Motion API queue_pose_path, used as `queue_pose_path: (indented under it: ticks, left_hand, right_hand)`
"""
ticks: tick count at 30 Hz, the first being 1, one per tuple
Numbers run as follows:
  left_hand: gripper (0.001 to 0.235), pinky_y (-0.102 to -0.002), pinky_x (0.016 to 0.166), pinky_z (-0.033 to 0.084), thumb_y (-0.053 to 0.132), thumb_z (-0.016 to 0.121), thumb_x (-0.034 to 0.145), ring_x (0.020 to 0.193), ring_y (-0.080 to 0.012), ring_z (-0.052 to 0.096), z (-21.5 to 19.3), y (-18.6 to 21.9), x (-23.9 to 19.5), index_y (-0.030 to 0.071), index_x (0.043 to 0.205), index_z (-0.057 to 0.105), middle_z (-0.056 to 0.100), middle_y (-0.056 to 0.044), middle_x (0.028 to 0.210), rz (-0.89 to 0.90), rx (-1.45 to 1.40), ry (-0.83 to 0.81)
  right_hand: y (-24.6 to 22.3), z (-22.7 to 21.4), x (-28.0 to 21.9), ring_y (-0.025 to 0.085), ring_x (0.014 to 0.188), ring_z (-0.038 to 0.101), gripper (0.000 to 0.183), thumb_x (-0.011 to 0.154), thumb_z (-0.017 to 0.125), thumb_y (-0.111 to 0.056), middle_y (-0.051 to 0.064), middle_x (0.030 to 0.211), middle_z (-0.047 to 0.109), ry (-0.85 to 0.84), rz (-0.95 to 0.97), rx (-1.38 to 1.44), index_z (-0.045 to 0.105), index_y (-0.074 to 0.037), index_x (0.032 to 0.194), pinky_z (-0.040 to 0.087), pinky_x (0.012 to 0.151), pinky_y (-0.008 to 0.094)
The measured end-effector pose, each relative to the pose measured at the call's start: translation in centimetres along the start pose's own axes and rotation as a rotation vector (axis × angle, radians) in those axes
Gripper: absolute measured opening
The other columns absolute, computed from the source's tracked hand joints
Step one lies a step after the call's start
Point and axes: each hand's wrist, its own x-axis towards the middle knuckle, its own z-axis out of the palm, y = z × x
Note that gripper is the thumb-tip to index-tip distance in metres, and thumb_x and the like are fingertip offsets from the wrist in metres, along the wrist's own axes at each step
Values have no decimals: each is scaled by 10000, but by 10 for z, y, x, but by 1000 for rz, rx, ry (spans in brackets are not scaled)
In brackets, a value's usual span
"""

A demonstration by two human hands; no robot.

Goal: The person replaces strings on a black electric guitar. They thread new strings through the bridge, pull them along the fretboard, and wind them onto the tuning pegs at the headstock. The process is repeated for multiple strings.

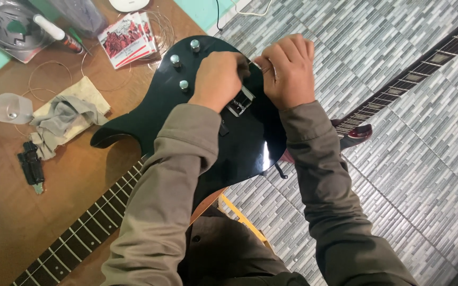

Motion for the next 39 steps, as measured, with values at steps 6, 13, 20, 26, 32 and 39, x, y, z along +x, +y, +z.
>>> queue_pose_path:
  ticks: [6,13,20,26,32,39]
  left_hand:
    - [114,-456,546,447,33,626,881,668,-338,616,19,-18,-11,97,844,714,686,-85,737,161,-22,193]
    - [167,-411,821,550,4,773,911,922,-298,584,-6,-22,-60,-16,1068,721,581,-96,1070,452,42,231]
    - [127,-386,765,548,-58,693,921,889,-282,543,1,-22,-67,50,964,745,611,-52,939,651,223,388]
    - [99,-318,756,544,217,751,913,911,-223,551,1,-20,-72,133,966,751,649,-33,925,710,630,393]
    - [173,-387,784,489,222,649,931,953,-251,557,-7,-17,-77,129,812,734,656,-51,990,678,656,365]
    - [170,-443,819,513,131,633,991,982,-302,577,-19,-18,-74,30,1118,685,606,-108,1102,602,218,267]
  right_hand:
    - [3,10,-7,339,899,651,189,1002,716,-132,154,996,713,-424,290,263,712,-8,1145,520,828,480]
    - [-3,24,-14,205,959,521,186,908,866,-253,-15,859,623,-437,679,443,713,-185,828,478,796,352]
    - [-19,29,-27,233,882,440,257,941,828,-130,4,805,500,-254,452,251,617,-138,794,340,852,422]
    - [-32,32,-27,263,822,387,357,961,773,-61,46,786,446,-75,171,-10,482,-90,757,313,752,423]
    - [-20,36,-25,267,787,339,397,1043,673,-45,66,773,344,-23,10,-72,404,-69,752,263,722,421]
    - [15,8,-11,217,763,466,267,1046,777,-136,44,764,564,36,44,-47,627,-84,831,352,741,391]
